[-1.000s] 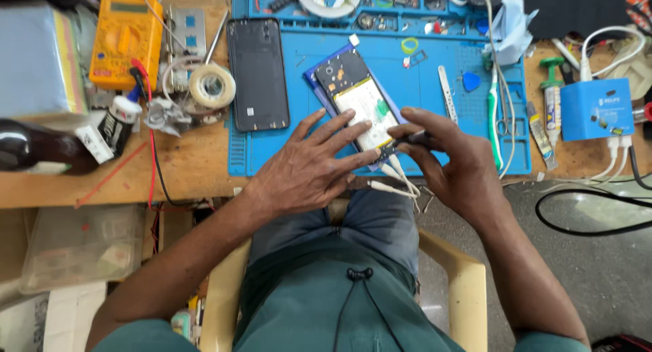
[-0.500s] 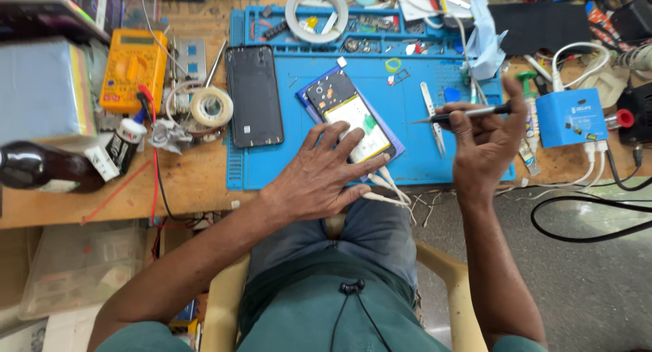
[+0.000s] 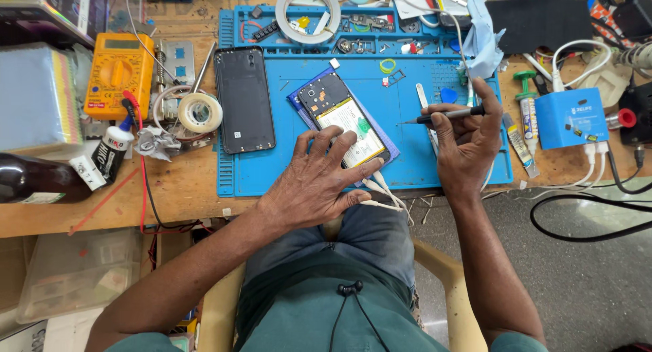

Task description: The person uses a precision screwdriver to remove screws from the bottom edge of a disassembled smartphone. They then use a metal pry tool to gently lift and separate the phone's frame from the internal components. The person continues to unscrew and pry along the edges of the device.

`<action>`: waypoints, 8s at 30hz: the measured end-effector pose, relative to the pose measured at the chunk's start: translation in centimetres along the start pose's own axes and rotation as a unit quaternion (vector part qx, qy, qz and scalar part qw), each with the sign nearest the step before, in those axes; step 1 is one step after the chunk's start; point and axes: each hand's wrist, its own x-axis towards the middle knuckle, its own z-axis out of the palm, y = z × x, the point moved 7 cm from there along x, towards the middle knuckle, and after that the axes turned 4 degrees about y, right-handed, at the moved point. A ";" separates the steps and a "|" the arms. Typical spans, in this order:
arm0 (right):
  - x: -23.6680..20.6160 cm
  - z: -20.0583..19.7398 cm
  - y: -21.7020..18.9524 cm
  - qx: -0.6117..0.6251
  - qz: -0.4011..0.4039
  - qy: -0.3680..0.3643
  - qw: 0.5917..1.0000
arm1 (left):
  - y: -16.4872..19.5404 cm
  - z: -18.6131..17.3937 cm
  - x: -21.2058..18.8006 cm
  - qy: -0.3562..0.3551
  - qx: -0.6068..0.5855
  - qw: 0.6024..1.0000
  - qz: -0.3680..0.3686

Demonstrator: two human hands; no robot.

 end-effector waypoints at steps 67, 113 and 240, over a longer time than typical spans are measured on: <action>-4.6 -0.6 1.2 0.154 0.075 0.032 0.985 | -0.5 1.3 0.7 -0.010 -0.009 1.000 -0.020; -5.2 -1.1 1.7 0.180 0.063 0.046 0.981 | -0.4 1.5 0.6 -0.006 -0.012 1.000 -0.017; -0.5 9.1 -8.3 -0.384 -0.072 -0.274 0.879 | -4.3 -3.5 -5.9 0.329 -0.465 0.776 -0.270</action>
